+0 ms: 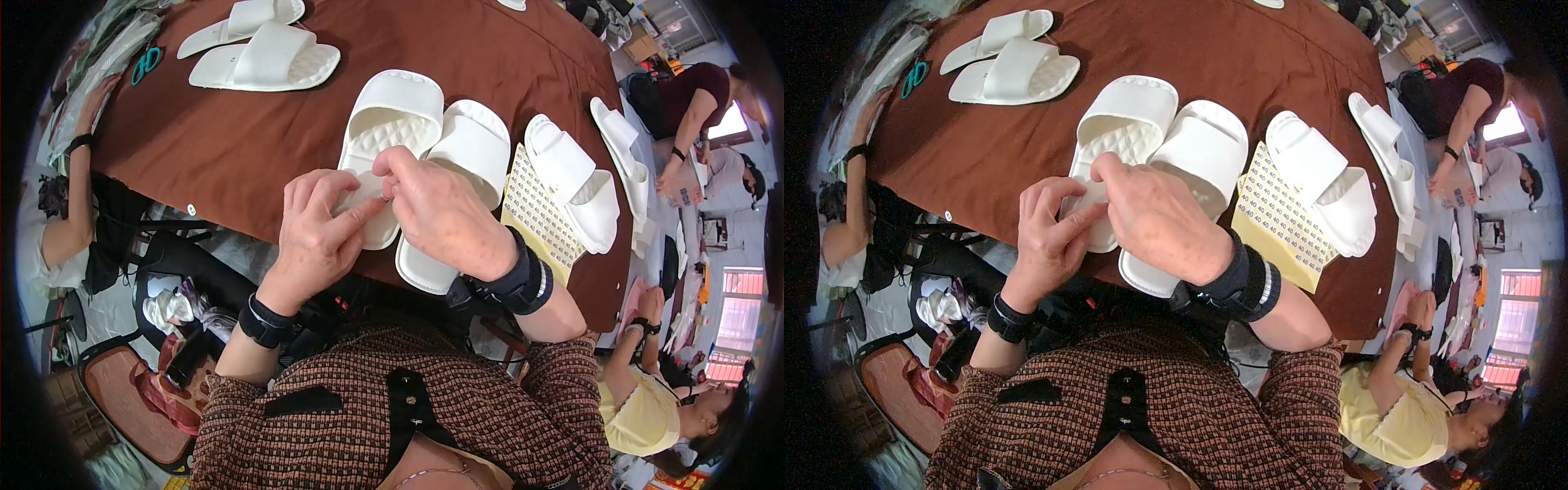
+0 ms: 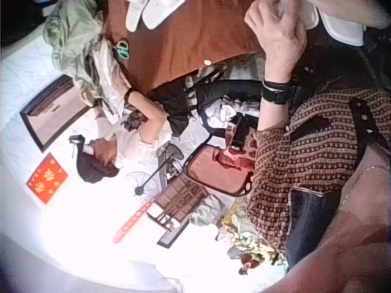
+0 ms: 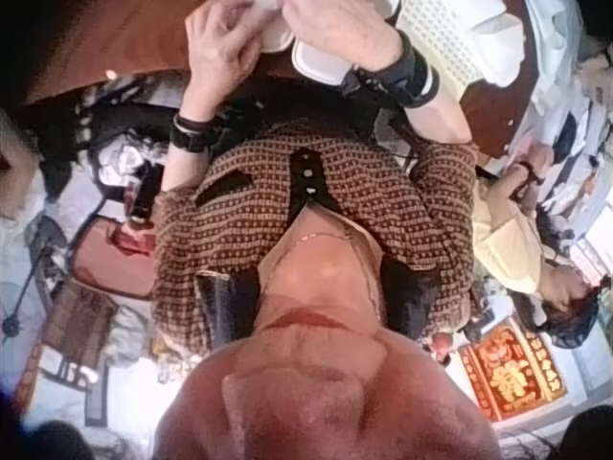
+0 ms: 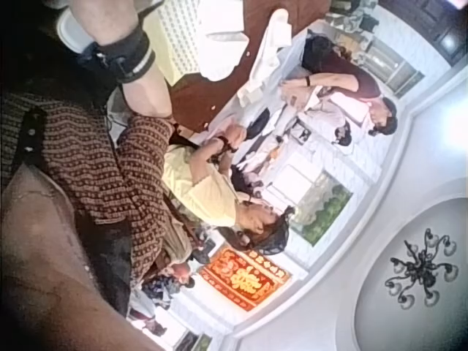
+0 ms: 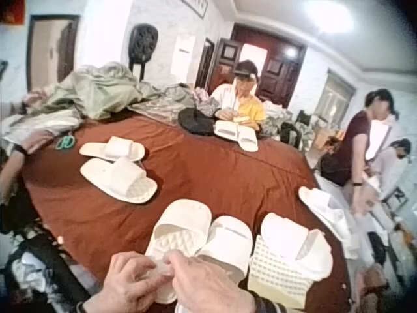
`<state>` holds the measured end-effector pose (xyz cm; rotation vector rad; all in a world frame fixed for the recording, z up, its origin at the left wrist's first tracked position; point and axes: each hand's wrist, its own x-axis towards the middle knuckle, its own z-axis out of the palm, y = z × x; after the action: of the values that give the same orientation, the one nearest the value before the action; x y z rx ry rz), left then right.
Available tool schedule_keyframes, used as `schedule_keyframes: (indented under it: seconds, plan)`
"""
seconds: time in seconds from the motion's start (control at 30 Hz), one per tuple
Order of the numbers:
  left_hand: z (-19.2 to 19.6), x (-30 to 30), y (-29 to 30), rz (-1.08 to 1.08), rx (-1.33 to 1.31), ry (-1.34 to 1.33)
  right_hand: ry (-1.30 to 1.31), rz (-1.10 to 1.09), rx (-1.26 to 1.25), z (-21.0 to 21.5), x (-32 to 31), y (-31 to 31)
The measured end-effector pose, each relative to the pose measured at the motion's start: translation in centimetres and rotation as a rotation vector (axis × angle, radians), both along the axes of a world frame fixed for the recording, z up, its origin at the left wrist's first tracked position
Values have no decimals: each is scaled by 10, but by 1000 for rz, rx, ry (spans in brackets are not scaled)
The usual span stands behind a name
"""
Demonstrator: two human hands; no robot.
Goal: Inspecting, assembling, and applying labels to white and pink slippers in a manufacturing setting.
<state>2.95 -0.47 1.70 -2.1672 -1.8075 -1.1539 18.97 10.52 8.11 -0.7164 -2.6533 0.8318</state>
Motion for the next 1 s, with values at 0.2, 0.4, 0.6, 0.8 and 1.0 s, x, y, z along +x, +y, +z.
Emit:
schedule_keyframes:
  seconds: [0.2,0.4,0.6,0.8,1.0]
  plan:
    - [1,1,1,-10,-4,15,3,-3,12,2,1,0]
    - [2,0,1,-18,-18,31,187,39,69,-2,3,3]
    - [2,2,1,-15,-29,27,108,78,143,-6,7,0]
    - [4,2,1,-21,-25,30,62,51,211,-3,9,4]
    - [6,1,3,-13,-59,68,164,28,167,-3,7,4]
